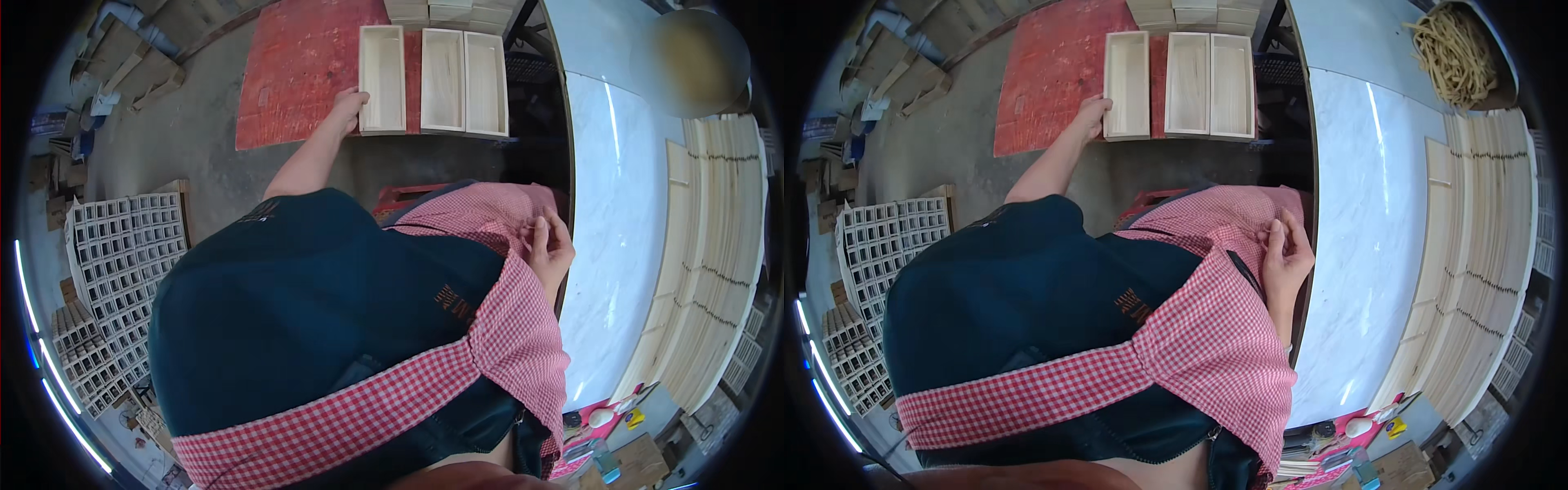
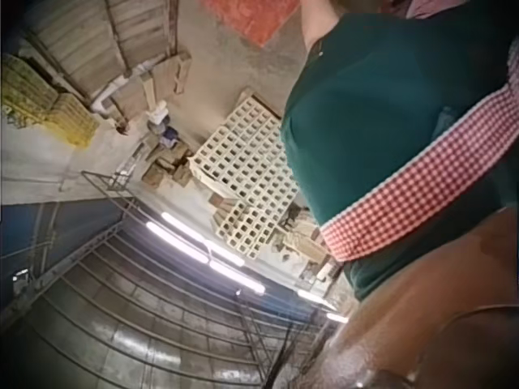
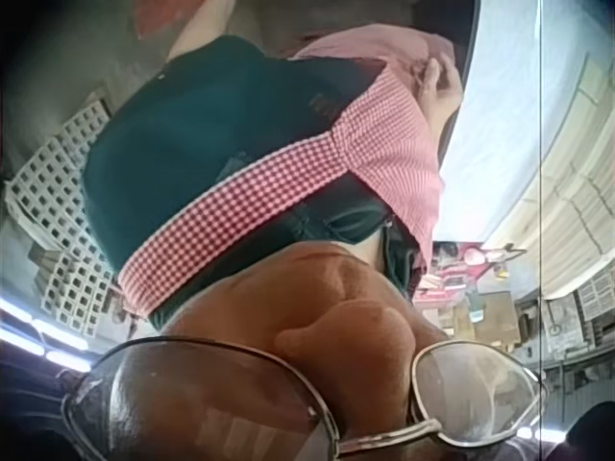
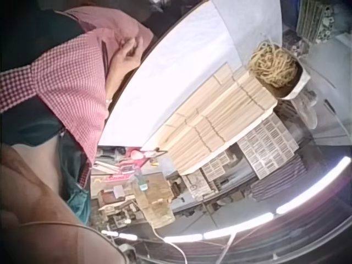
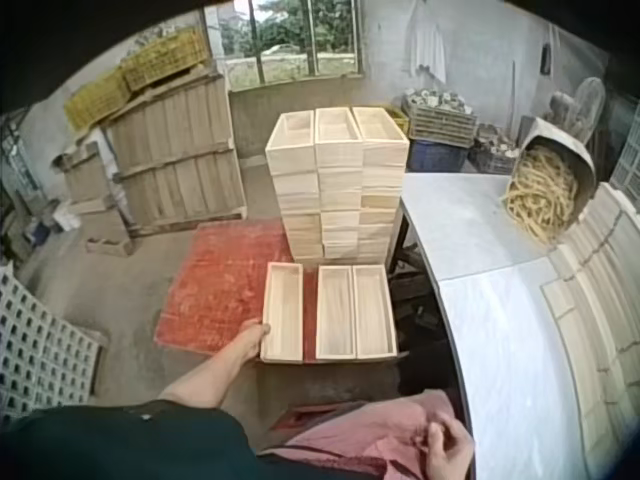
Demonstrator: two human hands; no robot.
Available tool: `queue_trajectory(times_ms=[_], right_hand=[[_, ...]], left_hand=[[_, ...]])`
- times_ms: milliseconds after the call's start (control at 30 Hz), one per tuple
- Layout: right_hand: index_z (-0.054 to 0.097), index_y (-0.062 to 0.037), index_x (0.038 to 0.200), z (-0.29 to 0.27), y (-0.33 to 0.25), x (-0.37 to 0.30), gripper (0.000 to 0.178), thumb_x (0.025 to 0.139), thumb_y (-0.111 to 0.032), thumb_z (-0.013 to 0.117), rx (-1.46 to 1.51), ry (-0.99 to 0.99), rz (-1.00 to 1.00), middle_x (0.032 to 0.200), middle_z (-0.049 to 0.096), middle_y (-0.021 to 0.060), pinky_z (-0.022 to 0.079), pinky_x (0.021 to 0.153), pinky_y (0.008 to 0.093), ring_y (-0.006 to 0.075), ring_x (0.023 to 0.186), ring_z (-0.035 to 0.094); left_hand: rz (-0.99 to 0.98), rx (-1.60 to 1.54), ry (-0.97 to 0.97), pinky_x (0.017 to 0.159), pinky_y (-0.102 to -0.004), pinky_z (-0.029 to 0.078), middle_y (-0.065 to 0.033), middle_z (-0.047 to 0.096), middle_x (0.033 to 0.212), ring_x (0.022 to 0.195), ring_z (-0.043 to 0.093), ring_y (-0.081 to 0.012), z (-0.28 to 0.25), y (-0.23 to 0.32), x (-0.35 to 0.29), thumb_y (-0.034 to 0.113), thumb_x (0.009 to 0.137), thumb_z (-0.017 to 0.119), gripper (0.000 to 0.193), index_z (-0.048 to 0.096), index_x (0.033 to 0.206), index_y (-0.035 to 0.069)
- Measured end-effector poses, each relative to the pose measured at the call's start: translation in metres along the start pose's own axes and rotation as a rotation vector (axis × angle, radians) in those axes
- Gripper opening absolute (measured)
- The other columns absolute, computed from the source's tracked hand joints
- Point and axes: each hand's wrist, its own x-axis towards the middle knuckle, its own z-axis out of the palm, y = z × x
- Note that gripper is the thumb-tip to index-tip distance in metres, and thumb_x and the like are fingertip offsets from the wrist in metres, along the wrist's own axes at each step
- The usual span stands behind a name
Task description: Assembling small wooden boxes using wood glue and a pneumatic nail gun.
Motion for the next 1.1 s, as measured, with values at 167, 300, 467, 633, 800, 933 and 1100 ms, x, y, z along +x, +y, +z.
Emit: queue_trajectory(times_ms=[167,300,467,633,800,933,1100], right_hand=[[0.065,0.0069,0.125,0.001,-0.003,0.002,0.029,0.101,-0.010,0.062,-0.032,0.013,0.024,0.093,0.071,0.0112,0.057,0.072,0.0226,0.0145,0.076,0.068],[0.065,0.0073,0.125,0.003,-0.001,0.003,0.029,0.101,-0.010,0.062,-0.034,-0.014,0.054,0.093,0.071,0.0115,0.057,0.072,0.0229,0.0144,0.075,0.067],[0.065,0.0083,0.123,0.000,0.002,0.002,0.028,0.101,-0.009,0.062,-0.009,0.008,0.078,0.091,0.071,0.0124,0.057,0.071,0.0232,0.0148,0.075,0.067],[0.068,0.0067,0.120,-0.007,0.007,0.005,0.027,0.099,-0.010,0.064,-0.053,0.053,0.084,0.089,0.072,0.0122,0.056,0.070,0.0251,0.0161,0.075,0.068],[0.071,0.0043,0.114,-0.032,0.002,0.018,0.025,0.094,-0.010,0.068,-0.113,-0.050,0.031,0.095,0.074,0.0097,0.053,0.076,0.0266,0.0149,0.081,0.066],[0.071,0.0005,0.112,-0.147,0.034,0.015,0.023,0.091,-0.008,0.069,-0.355,0.420,-0.201,0.092,0.071,0.0086,0.050,0.069,0.0275,0.0165,0.073,0.061],[0.063,-0.0043,0.118,-0.368,0.153,-0.045,0.040,0.079,-0.013,0.067,-1.055,0.872,0.027,0.110,0.062,0.0190,0.051,0.086,0.0440,0.0359,0.096,0.061]], left_hand=[[0.024,0.127,0.136,0.084,-0.0355,0.054,-0.0206,0.069,0.116,0.099,0.066,-0.0298,0.007,-0.037,0.045,0.003,0.081,0.056,0.046,0.064,0.125,-0.007],[0.048,0.284,0.203,0.081,-0.0359,0.055,-0.0215,0.071,0.108,0.093,0.067,-0.0311,0.024,-0.050,0.044,0.002,0.081,0.054,0.043,0.066,0.122,-0.007],[0.063,0.357,0.205,0.079,-0.0360,0.055,-0.0224,0.072,0.104,0.090,0.068,-0.0310,0.034,-0.042,0.027,0.003,0.082,0.054,0.041,0.068,0.119,-0.006],[0.076,0.436,0.123,0.073,-0.0348,0.053,-0.0162,0.070,0.101,0.083,0.064,-0.0272,0.043,-0.060,0.055,0.003,0.085,0.051,0.038,0.069,0.118,-0.001],[-0.112,0.280,0.101,0.073,-0.0393,0.059,-0.0166,0.067,0.101,0.088,0.067,-0.0275,-0.023,-0.049,0.071,0.010,0.092,0.058,0.035,0.061,0.126,0.003],[0.161,0.454,0.248,0.083,-0.0326,0.055,-0.0143,0.070,0.105,0.091,0.066,-0.0225,-0.019,-0.015,0.054,0.018,0.090,0.069,0.030,0.067,0.114,-0.001],[0.419,0.749,0.142,0.082,-0.0307,0.052,-0.0120,0.073,0.094,0.087,0.066,-0.0193,0.086,0.047,0.016,0.033,0.101,0.059,0.038,0.074,0.102,-0.002]])
